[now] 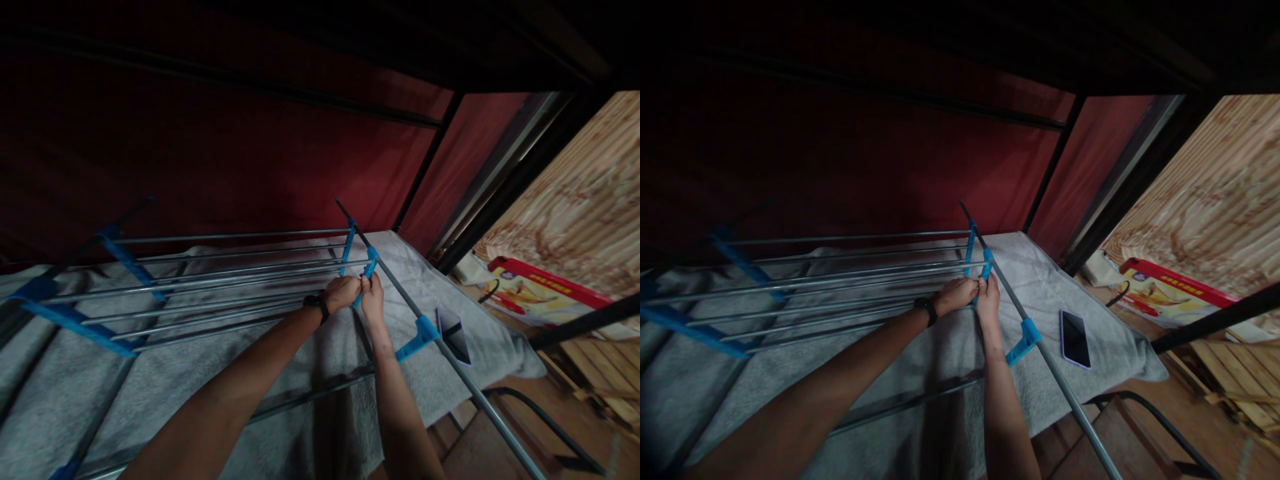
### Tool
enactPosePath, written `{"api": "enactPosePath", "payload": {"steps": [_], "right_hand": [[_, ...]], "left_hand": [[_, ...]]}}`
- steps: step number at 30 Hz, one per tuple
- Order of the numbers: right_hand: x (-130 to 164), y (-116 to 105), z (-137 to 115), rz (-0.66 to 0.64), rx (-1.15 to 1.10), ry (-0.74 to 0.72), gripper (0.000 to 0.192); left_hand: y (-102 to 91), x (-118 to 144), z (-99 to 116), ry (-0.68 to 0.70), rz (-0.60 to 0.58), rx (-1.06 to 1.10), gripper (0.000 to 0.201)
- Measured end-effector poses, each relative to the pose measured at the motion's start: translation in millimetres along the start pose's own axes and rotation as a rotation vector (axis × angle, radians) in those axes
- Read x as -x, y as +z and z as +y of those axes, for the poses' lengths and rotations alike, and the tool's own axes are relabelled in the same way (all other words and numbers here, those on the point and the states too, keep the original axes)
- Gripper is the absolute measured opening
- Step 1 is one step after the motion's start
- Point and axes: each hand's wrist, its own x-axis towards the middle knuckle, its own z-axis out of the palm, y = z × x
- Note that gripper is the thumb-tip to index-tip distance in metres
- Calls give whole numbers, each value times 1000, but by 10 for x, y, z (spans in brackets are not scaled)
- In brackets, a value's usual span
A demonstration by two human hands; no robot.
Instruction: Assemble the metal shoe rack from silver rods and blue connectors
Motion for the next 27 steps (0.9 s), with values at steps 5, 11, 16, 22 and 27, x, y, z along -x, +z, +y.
{"api": "enactPosePath", "payload": {"steps": [5, 11, 16, 22, 27], "right_hand": [[-6, -77, -41, -44, -17, -15, 33], [-32, -111, -40, -56, -21, -6, 35], [-52, -124, -2, -70, -39, 8, 34], [-25, -132, -79, -73, -101, 4, 38], [-68, -45, -86, 29, -397, 198, 41]], "left_hand": [[20, -30, -39, 21, -13, -19, 30], [-25, -20, -29, 25, -26, -33, 29], [-100, -11, 19, 11, -52, -48, 31], [-134, 7, 58, -19, -72, -83, 33], [-106, 20, 93, -51, -49, -116, 39]]}}
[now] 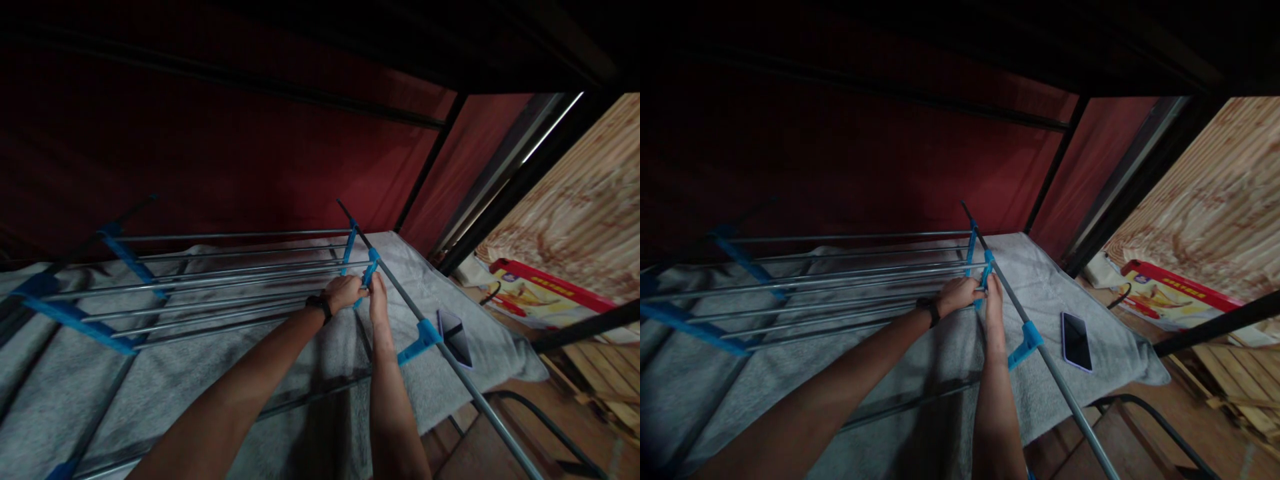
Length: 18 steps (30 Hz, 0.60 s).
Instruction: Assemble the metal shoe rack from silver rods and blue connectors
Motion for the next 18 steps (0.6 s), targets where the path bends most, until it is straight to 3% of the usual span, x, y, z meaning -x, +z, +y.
{"api": "enactPosePath", "payload": {"steps": [6, 18], "right_hand": [[-204, 138, 76, 92, -74, 31, 35], [-220, 199, 136, 41, -48, 65, 25]], "left_hand": [[-33, 15, 26, 12, 15, -45, 40], [-70, 29, 42, 40, 6, -92, 43]]}}
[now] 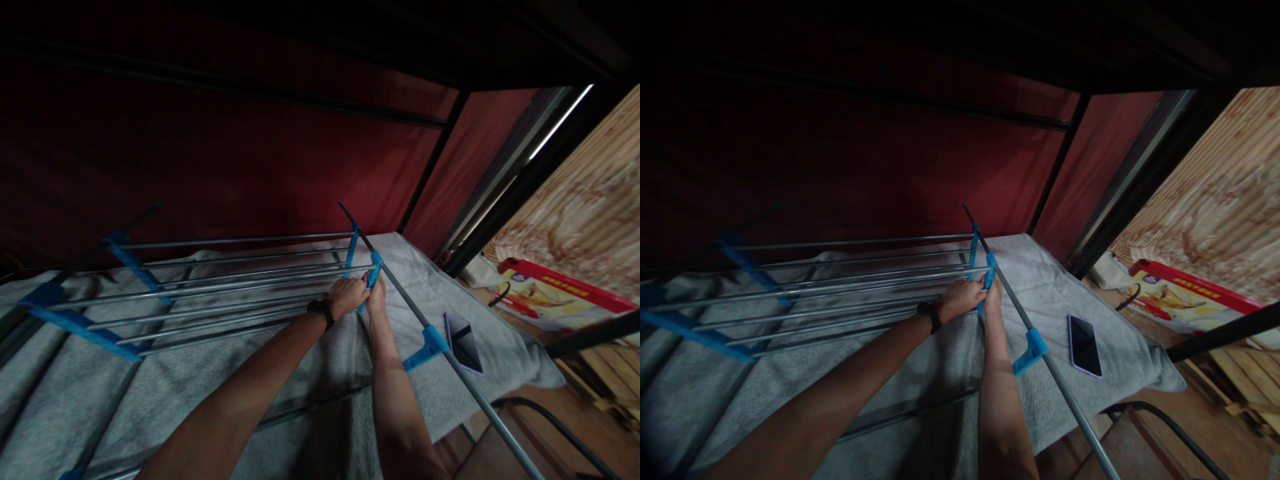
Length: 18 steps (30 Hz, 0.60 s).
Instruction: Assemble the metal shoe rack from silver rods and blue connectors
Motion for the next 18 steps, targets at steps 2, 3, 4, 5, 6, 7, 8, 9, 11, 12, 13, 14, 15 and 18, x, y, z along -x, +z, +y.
{"api": "enactPosePath", "payload": {"steps": [2, 3, 4, 5, 6, 7, 8, 9, 11, 12, 13, 14, 15, 18], "right_hand": [[-13, 23, 25, 8, -11, 6, 27], [-18, 33, 33, 10, -17, 10, 27], [-22, 41, 38, 10, -24, 14, 28], [-22, 48, 39, 9, -32, 18, 29], [-21, 53, 37, 5, -41, 21, 29], [-18, 56, 33, -2, -48, 23, 29], [-13, 56, 28, -11, -55, 25, 29], [-8, 55, 21, -20, -60, 25, 29], [-1, 47, 8, -39, -69, 25, 29], [0, 42, 2, -49, -73, 25, 29], [-1, 37, -2, -58, -79, 24, 29], [-2, 33, -6, -68, -84, 24, 29], [-4, 29, -9, -79, -90, 24, 29], [-7, 23, -13, -108, -104, 32, 28]], "left_hand": [[4, -6, 0, 1, 1, 1, 44], [9, -10, -3, 4, 5, 4, 44], [15, -14, -6, 8, 9, 8, 44], [21, -17, -10, 10, 12, 12, 44], [27, -20, -14, 10, 15, 17, 44], [32, -23, -17, 8, 16, 22, 44], [35, -25, -20, 3, 15, 27, 44], [36, -26, -23, 1, 13, 33, 43], [33, -28, -26, 0, 11, 46, 42], [30, -29, -26, 0, 9, 54, 42], [27, -30, -27, 0, 7, 62, 42], [24, -31, -28, -2, 5, 70, 41], [21, -33, -30, -3, 3, 76, 41], [16, -43, -39, 6, -4, 88, 40]]}}
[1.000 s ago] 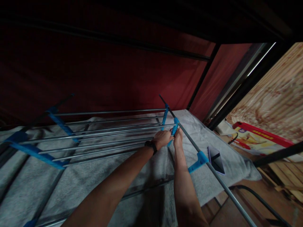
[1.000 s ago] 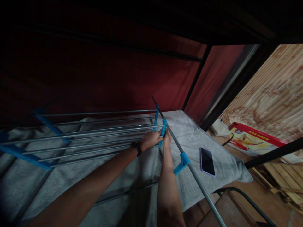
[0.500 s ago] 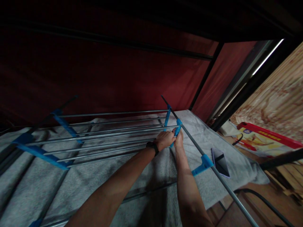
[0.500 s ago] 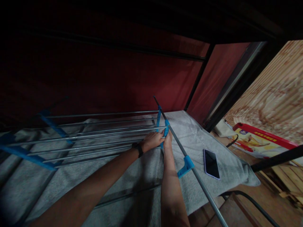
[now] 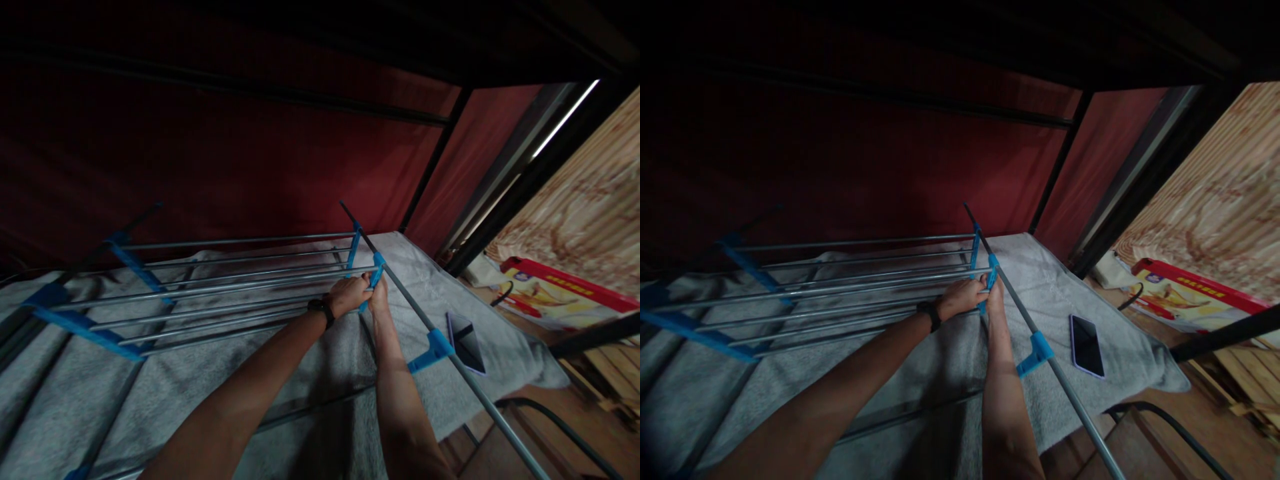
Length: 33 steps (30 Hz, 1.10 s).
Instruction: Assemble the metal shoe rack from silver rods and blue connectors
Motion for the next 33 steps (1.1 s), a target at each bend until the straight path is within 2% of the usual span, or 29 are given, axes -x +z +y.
{"api": "enactPosePath", "payload": {"steps": [12, 17, 22, 26, 33], "right_hand": [[-8, 34, -28, 44, 26, 36, 25], [-5, 70, 5, 103, 73, 30, 27], [22, 82, 25, 162, 117, 8, 18], [43, 74, 23, 205, 139, -4, 18], [66, 93, 27, 236, 160, 8, 16]], "left_hand": [[-56, -27, -40, 42, -42, 33, 32], [-94, 10, -76, 33, -60, 13, 33], [-144, 31, -97, 16, -56, 7, 36], [-192, 20, -83, -14, -59, 39, 36], [-145, 3, -109, -5, -45, 58, 28]]}}
